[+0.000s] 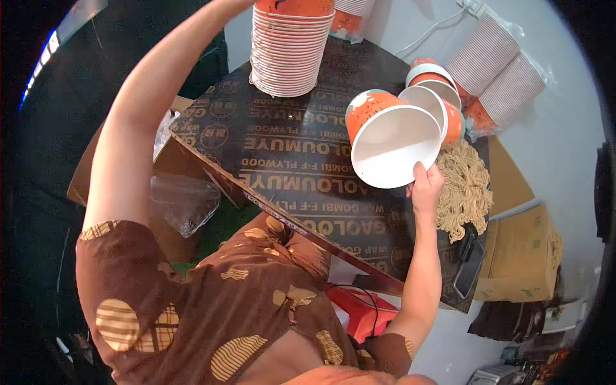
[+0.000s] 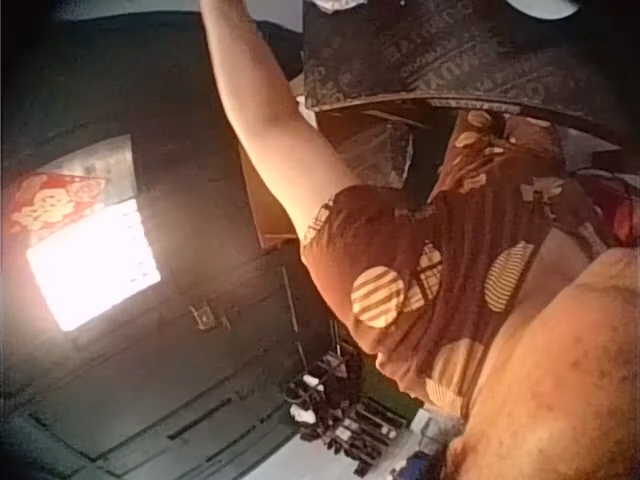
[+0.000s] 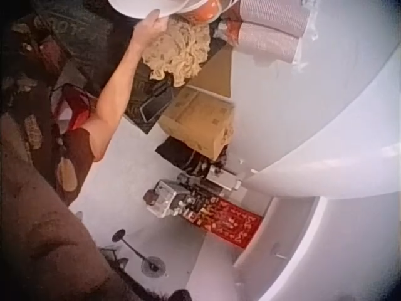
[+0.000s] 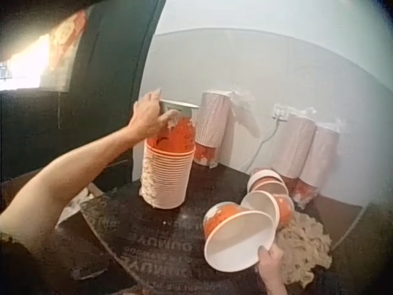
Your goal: The person is attaching string handles to paper buckets by threading the string through pre-punched holes and securing them.
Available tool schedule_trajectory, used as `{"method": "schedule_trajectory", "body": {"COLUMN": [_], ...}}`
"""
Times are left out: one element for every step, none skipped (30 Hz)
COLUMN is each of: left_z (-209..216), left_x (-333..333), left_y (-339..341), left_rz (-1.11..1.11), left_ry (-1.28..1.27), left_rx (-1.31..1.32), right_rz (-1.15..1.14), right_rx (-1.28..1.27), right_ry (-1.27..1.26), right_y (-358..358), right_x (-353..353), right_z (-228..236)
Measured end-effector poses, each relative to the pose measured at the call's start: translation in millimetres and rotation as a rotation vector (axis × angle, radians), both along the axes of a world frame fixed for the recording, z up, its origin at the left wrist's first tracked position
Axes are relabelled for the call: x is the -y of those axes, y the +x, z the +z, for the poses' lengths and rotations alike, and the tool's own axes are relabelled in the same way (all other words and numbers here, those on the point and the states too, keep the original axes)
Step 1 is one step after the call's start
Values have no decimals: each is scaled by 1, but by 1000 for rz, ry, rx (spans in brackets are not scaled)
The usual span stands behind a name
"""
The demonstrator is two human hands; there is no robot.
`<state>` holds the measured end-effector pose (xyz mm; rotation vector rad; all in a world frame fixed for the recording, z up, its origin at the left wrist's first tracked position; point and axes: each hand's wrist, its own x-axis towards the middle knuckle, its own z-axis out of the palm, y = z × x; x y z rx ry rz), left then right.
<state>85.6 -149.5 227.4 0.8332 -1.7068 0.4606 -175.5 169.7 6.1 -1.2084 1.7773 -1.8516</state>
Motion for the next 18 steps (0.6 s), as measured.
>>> {"method": "schedule_trajectory", "body": {"left_z": [-14,-26,-42,-65,-77,-90,-93,-107,-119,-128,-135,-140,-138,-140,-141,-141,-144,-147], "left_x": [3,-12,-37,-64,-104,-113,-124,-128,-125,-120,-116,-113,-114,-112,-110,-111,-110,-107], "left_y": [0,-1,2,-15,-12,-13,-18,-23,-28,-35,-44,-50,-54,-59,-65,-65,-67,-68], "left_rz": [-208,-416,-618,-885,-949,-939,-993,-1075,-1153,-1160,-1124,-1090,-1067,-1065,-1062,-1079,-1088,-1096], "left_ry": [-121,-60,4,42,154,132,395,540,646,647,647,645,737,764,791,862,864,836], "left_rx": [-65,35,138,252,386,560,709,668,627,630,636,641,656,623,590,529,533,520], "right_rz": [10,22,18,19,4,38,35,72,108,80,82,83,132,154,175,143,86,31], "right_rx": [28,61,68,67,75,104,112,103,94,78,38,-4,-19,-2,13,-30,-90,-150], "right_ry": [7,13,13,42,73,59,62,74,86,125,151,177,181,163,145,159,159,160], "right_y": [1,1,2,3,-1,-4,-5,1,8,15,18,19,16,10,5,6,1,-4], "right_x": [0,1,2,4,1,2,3,1,0,1,3,5,5,7,7,7,4,2], "right_z": [0,0,0,2,0,-3,-3,2,7,12,11,9,6,-2,-8,-6,-4,-3]}}
